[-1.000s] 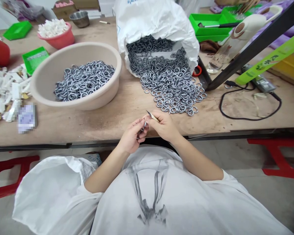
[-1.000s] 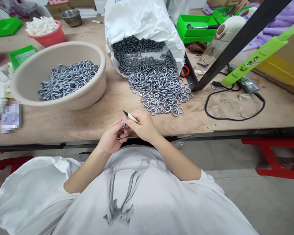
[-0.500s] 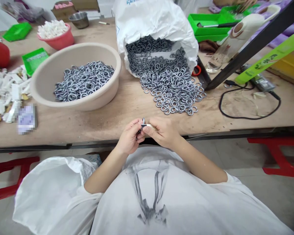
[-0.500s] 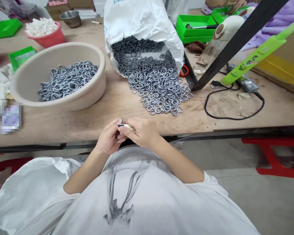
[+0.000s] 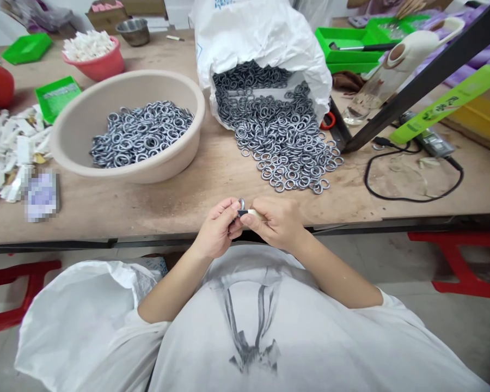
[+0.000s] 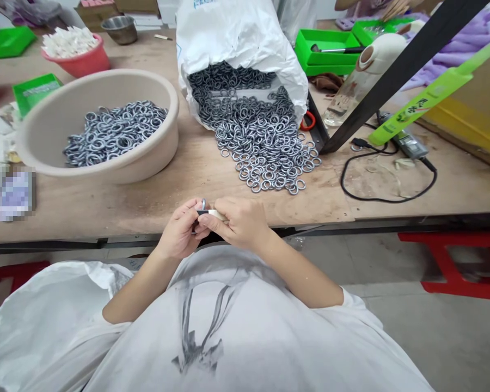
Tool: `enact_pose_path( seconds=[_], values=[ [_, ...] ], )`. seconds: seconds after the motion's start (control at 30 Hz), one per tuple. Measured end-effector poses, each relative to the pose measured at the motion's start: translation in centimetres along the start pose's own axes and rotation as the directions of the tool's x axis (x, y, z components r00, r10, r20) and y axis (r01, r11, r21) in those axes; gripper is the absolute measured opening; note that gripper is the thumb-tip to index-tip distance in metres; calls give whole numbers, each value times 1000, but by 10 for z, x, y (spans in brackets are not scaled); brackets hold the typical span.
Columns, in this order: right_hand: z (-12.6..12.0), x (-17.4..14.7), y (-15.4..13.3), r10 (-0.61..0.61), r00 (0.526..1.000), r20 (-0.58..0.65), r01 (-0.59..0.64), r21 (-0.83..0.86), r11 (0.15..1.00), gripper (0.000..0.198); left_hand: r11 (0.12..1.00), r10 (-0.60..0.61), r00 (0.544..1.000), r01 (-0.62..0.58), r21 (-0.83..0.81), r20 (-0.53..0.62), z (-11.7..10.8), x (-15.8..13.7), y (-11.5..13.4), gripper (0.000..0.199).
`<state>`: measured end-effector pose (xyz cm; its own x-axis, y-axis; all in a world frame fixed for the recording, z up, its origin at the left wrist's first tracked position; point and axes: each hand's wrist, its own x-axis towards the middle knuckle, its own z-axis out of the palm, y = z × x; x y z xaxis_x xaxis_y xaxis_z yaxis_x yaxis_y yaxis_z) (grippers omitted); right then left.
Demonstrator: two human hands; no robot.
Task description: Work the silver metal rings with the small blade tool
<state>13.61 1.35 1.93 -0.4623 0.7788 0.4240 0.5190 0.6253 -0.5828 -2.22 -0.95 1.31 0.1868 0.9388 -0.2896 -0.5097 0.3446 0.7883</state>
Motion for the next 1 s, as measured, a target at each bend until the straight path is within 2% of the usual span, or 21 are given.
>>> enact_pose_path(
  seconds=[0.1, 0.2, 0.27, 0.43, 0.57, 0.63, 0.67, 0.7, 0.73, 0.8, 0.83, 0.87, 0.9, 0.97, 1.0],
  values=[
    [1, 3, 7, 25, 1000, 3, -25, 8, 1000, 59, 1000, 5, 1000, -5, 11, 28, -2, -3, 0, 41],
    [1, 11, 22, 158, 987, 17, -158, 40, 987, 60, 998, -24, 991, 17, 55, 132, -2, -7, 1, 42],
    [0, 16, 27, 235, 972, 21, -236, 120, 964, 59, 998, -28, 987, 19, 64, 158, -3, -8, 1, 44],
    [2, 18, 11, 122, 991, 53, -133, 402, 906, 44, 1000, 17, 998, -18, 18, 59, -8, -3, -1, 43],
    [14, 25, 1, 156, 975, 161, -218, 521, 825, 39, 999, 27, 999, -28, 24, 37, -15, -2, -1, 41],
    [21, 38, 8, 161, 959, 233, -269, 568, 778, 43, 999, 34, 999, -35, 30, 39, -18, -3, 0, 41],
    [23, 48, 15, 167, 952, 256, -286, 555, 781, 44, 999, 38, 998, -39, 33, 40, -19, -3, 2, 40],
    [25, 59, 24, 175, 945, 275, -297, 506, 810, 44, 998, 42, 998, -43, 38, 39, -21, -3, 3, 40],
    [27, 72, 35, 202, 945, 259, -294, 390, 873, 40, 998, 45, 998, -46, 40, 34, -22, -3, 4, 39],
    [28, 100, 58, 285, 948, 142, -292, 32, 956, 23, 999, 41, 999, -41, 31, 9, -25, -2, 6, 39],
    [28, 113, 70, 323, 943, 77, -307, -171, 936, 17, 999, 33, 999, -32, 22, -8, -27, -1, 7, 38],
    [28, 124, 80, 366, 930, 38, -334, -333, 882, 15, 1000, 23, 999, -23, 10, -27, -29, 0, 8, 38],
    [28, 133, 88, 398, 917, 34, -346, -429, 834, 17, 1000, 17, 999, -17, -6, -48, -31, 2, 9, 37],
    [27, 143, 98, 425, 904, 43, -344, -518, 783, 20, 999, 13, 995, -17, -38, -99, -34, 6, 10, 37],
    [27, 143, 99, 418, 907, 54, -337, -503, 796, 20, 998, 13, 992, -20, -54, -126, -35, 9, 11, 35]
  ],
)
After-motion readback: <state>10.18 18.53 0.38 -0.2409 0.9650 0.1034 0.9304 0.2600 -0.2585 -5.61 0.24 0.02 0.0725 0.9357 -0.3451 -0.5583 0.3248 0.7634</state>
